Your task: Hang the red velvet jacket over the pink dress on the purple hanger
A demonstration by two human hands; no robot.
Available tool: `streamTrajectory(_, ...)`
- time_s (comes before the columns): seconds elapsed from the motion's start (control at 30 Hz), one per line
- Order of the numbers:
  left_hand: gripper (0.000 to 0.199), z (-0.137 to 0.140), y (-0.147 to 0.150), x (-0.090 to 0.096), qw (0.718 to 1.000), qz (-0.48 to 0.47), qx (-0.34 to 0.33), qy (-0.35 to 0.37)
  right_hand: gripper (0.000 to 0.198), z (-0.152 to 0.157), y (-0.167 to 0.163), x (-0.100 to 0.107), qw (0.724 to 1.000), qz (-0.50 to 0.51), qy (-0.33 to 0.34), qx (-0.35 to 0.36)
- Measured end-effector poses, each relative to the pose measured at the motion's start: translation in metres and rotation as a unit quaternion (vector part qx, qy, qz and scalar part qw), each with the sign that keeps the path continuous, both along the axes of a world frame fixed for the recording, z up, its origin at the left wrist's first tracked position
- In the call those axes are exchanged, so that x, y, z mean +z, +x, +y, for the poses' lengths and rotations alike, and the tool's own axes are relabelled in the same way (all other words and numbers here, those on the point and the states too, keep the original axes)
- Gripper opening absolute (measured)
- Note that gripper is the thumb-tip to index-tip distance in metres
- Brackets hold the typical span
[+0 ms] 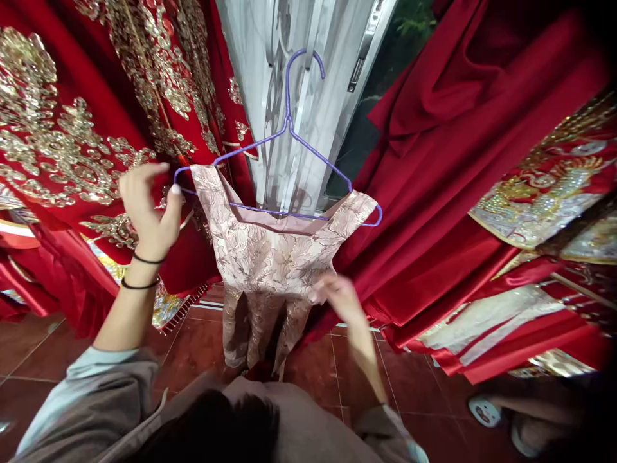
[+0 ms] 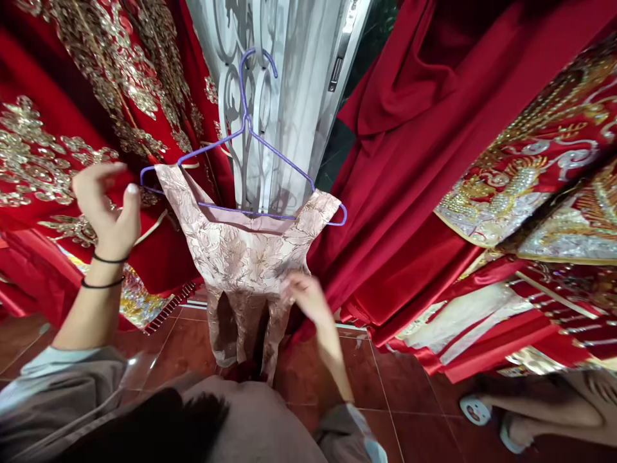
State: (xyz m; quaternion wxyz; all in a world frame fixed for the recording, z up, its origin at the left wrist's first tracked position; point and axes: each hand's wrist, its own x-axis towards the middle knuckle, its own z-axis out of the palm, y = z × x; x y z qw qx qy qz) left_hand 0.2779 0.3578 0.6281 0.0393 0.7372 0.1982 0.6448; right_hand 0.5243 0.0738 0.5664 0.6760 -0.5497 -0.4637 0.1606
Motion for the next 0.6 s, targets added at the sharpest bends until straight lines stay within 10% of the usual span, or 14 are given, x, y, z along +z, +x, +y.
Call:
streamTrajectory(0.13,0.039,0.019,0.020,0.042,0.980,0.191,-0.047,-0.035,0.033,0.023,0.068,0.072,0.948,-0.179,0.121,-0.232)
streamTrajectory(0.23,0.033,0.027,0.028,0.045,0.968,0.232,-0.045,-0.088,0.028,0.041,0.099,0.103,0.943,-0.283,0.030,-0.170)
streamTrajectory(0.6,0.041,0.041,-0.017,-0.011,0.983,0.037,-0.038,-0.176,0.056,0.044,0.120,0.099,0.990,-0.132,0.010,-0.042)
